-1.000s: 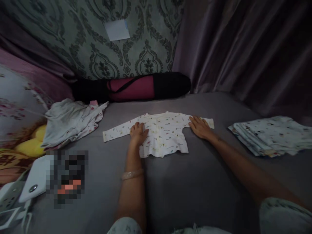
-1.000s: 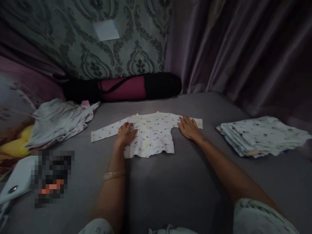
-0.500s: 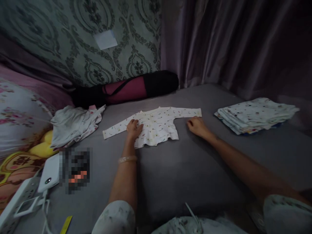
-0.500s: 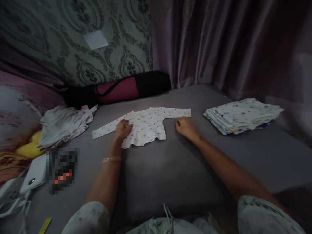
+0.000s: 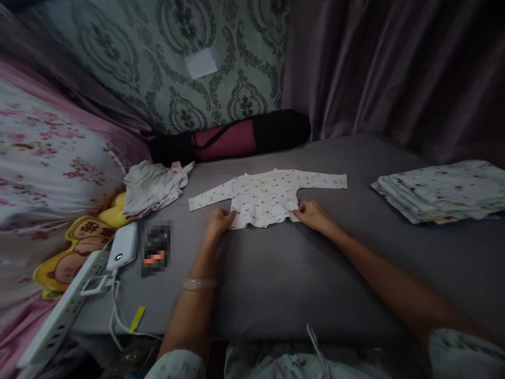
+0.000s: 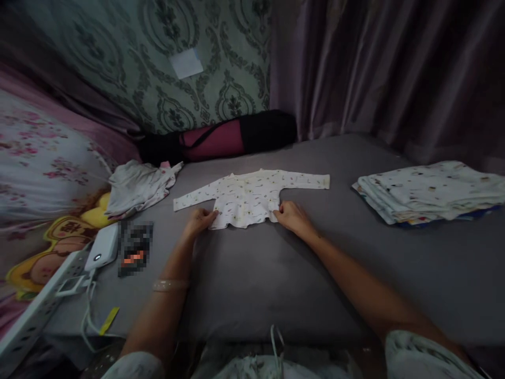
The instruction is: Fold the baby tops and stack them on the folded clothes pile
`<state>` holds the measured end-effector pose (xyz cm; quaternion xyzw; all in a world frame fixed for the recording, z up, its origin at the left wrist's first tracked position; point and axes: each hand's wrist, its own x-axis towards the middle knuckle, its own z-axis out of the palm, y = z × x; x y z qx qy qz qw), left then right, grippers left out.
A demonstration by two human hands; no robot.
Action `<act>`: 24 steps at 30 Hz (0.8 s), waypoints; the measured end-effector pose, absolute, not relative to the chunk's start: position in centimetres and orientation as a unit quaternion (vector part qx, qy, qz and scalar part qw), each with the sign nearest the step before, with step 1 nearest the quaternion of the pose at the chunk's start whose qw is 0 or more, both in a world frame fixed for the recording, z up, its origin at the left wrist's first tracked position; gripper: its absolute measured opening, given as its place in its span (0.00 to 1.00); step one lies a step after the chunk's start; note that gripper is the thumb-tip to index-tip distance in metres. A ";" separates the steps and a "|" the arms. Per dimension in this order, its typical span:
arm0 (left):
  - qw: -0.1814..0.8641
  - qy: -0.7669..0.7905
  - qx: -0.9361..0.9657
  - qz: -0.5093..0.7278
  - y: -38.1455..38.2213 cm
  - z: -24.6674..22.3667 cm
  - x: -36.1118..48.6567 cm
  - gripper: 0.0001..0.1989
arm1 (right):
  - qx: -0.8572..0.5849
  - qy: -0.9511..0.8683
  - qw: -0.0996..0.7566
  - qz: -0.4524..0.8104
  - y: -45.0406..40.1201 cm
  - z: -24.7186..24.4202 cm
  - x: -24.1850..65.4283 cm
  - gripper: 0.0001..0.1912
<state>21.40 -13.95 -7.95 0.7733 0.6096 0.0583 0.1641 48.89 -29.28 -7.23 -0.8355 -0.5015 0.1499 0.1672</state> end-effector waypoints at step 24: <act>0.251 0.468 0.831 0.164 -14.7 -8.4 19.8 0.22 | -0.764 -0.625 0.082 0.139 -31.2 -6.1 50.7 0.21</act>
